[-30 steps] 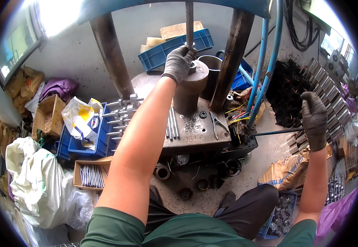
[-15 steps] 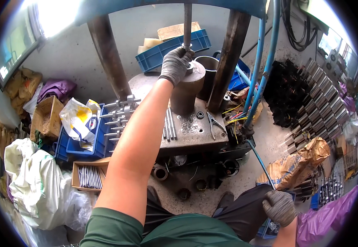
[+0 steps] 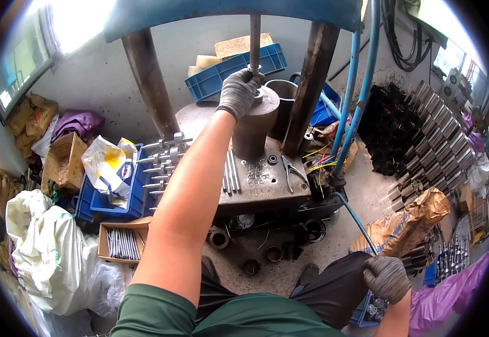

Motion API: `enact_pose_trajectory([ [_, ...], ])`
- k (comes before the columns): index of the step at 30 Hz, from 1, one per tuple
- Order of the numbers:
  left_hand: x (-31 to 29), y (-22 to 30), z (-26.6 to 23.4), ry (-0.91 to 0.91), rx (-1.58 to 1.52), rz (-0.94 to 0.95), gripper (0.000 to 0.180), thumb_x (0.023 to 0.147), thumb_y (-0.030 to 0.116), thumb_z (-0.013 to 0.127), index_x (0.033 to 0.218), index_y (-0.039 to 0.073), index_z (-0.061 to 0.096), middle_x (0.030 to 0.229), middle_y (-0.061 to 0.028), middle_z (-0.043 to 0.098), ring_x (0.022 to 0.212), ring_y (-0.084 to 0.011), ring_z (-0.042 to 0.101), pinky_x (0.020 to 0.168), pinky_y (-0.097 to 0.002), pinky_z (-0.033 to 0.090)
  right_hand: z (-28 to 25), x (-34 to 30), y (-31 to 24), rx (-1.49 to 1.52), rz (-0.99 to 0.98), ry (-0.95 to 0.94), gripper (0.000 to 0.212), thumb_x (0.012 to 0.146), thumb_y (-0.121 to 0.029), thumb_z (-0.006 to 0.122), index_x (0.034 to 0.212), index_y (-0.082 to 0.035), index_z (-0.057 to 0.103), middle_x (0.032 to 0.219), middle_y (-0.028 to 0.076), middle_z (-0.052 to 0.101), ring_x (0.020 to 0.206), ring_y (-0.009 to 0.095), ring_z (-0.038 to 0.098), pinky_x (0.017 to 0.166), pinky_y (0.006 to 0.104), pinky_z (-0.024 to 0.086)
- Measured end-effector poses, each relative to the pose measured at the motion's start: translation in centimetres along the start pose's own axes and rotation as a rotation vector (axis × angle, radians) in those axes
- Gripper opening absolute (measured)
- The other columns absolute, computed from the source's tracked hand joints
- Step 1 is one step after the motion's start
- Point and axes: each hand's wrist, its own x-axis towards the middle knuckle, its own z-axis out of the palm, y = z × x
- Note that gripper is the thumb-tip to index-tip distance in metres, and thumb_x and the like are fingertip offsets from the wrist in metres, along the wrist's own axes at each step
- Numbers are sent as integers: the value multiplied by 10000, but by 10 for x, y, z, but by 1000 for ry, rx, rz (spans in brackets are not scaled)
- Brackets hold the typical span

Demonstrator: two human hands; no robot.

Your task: The person inserts metal pins into a circular component and uses a manual press machine to push them in. They repeat the process for several units, placing finished parts into a blue crate.

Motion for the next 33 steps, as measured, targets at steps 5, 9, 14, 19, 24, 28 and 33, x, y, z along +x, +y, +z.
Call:
enact_pose_trajectory([
  [5,-3,3,-3,-1,24,-24,190,1001,203,746,1089,35,749,873,13,698,765,-54,598,720,-234,518,-7,8,-7,196,97,192,206,844,-145,680,999,-23,741,922,204,731,865,407,703,816,484,568],
  [9,0,6,-7,-3,8,16,258,1017,264,727,1155,46,709,836,31,648,727,-53,565,684,-228,496,1,3,-7,144,55,176,172,834,-142,679,947,-28,741,854,210,713,825,409,701,774,479,566],
  [14,3,2,-5,-31,-109,38,303,1045,285,677,1239,53,660,823,25,610,730,-65,564,671,-225,484,15,-5,0,105,57,144,148,822,-161,683,897,-42,729,831,204,699,819,412,692,766,496,554],
  [19,4,0,-10,-41,-126,27,241,1027,263,691,1138,50,704,810,13,614,740,-75,580,697,-227,495,14,-3,-2,108,76,135,158,823,-176,686,890,-37,721,828,205,691,816,418,685,753,500,544],
  [24,5,0,-11,-57,-71,3,207,1020,235,680,1094,43,705,791,4,619,720,-81,576,688,-234,491,4,2,-6,149,100,135,184,833,-160,683,944,-22,735,829,210,696,803,416,689,748,487,552],
  [28,4,3,-11,-65,-65,-6,200,1016,231,676,1063,38,706,789,1,623,717,-86,574,679,-243,486,-10,9,-7,227,161,171,241,843,-137,688,1041,-19,755,864,219,712,828,401,711,775,470,568],
  [33,5,1,-9,-55,-46,25,181,1007,214,672,1024,35,701,788,1,622,712,-92,561,675,-248,483,-4,2,2,117,0,84,241,853,-135,684,1053,-18,749,906,215,731,855,398,720,799,459,585],
])
